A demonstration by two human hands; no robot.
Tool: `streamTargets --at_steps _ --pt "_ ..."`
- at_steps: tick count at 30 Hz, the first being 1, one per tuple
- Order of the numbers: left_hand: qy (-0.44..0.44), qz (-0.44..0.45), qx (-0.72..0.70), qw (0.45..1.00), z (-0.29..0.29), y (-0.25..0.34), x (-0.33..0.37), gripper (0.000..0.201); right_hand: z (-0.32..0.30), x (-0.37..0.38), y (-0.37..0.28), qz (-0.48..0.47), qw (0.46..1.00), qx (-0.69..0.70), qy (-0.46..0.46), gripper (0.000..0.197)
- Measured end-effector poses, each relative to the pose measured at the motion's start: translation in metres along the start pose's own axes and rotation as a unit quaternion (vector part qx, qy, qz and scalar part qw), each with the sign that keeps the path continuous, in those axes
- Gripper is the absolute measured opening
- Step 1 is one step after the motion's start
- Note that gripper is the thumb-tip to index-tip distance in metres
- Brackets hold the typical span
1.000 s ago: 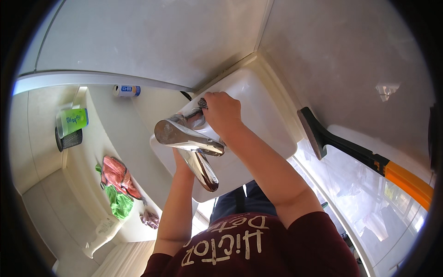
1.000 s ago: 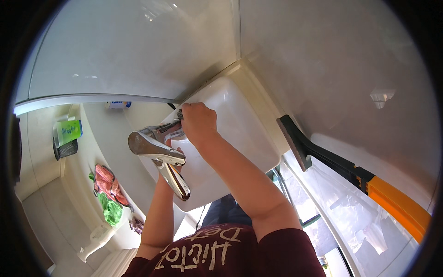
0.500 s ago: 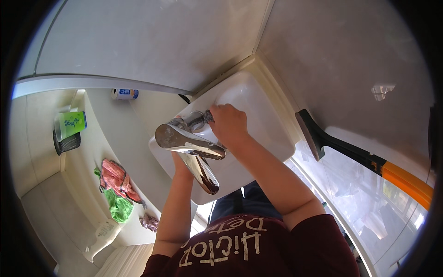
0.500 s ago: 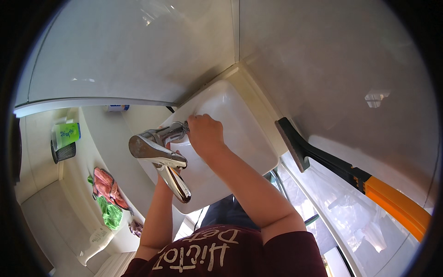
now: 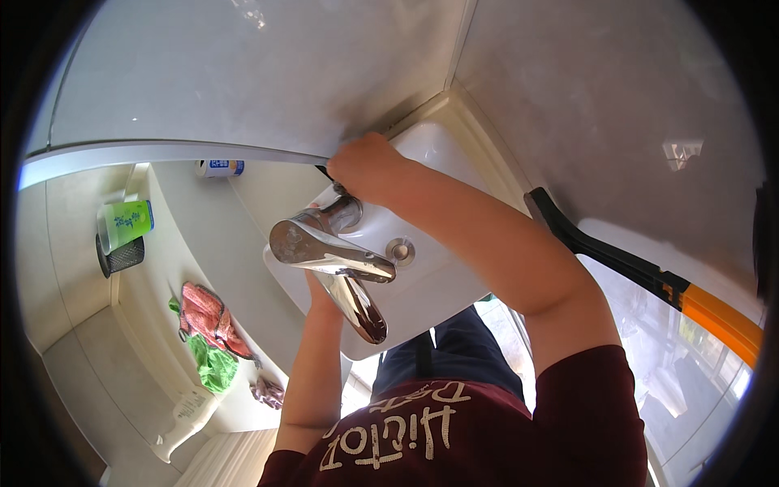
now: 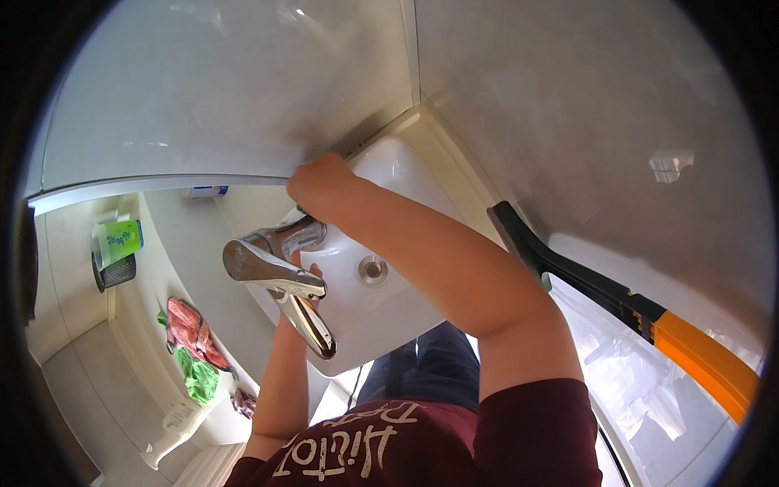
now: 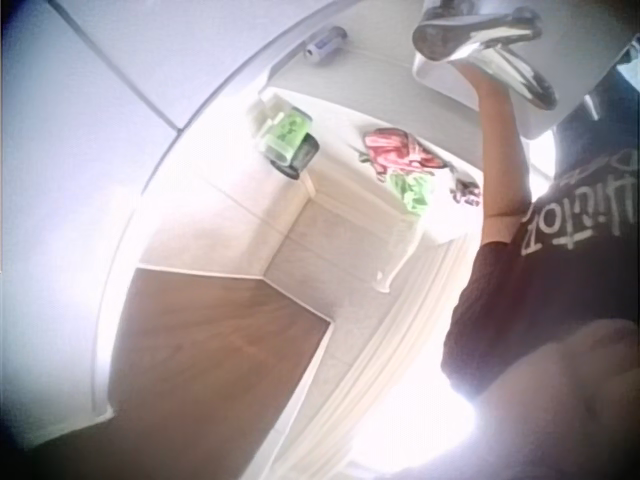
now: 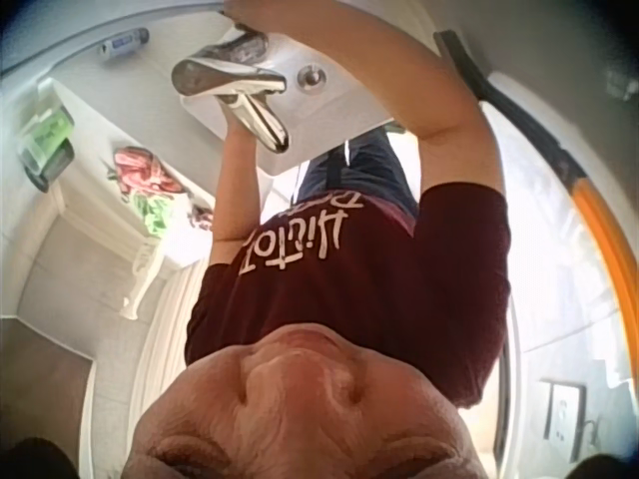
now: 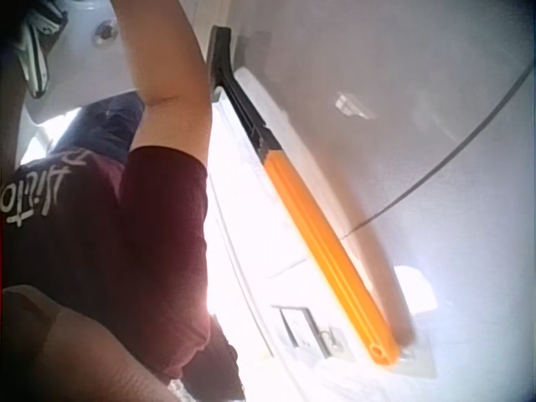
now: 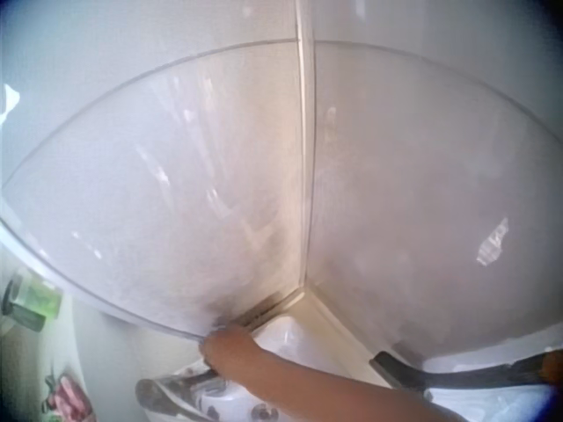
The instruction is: The person cleans a bathroom sink and faucet using a scrubbing pad.
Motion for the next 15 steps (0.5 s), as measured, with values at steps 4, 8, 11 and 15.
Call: streamTargets --at_steps 4,8,11,15 --pt "0.141 -0.012 0.093 0.985 0.096 -0.033 -0.041 0.047 0.010 0.002 -0.002 0.008 1.000 0.002 -0.010 0.007" --pt "-0.043 0.029 0.092 0.994 0.002 0.006 -0.001 0.043 0.006 -0.017 -0.005 0.096 0.993 0.042 -0.060 0.010" --pt "-0.118 0.121 0.239 0.956 0.053 -0.016 -0.010 0.046 0.030 -0.064 -0.016 0.221 0.969 0.111 0.007 0.016" --pt "-0.151 0.250 0.488 0.823 0.046 -0.012 -0.009 0.050 0.031 -0.069 -0.026 0.284 0.943 0.164 0.058 0.022"
Point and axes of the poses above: each hand's wrist, its own x-axis towards the middle knuckle, its own z-axis out of the palm, y = z × x, the point moved 2 cm from there along x, towards the middle knuckle, and after that the axes turned 9 degrees about -x, right-handed, at the moved point
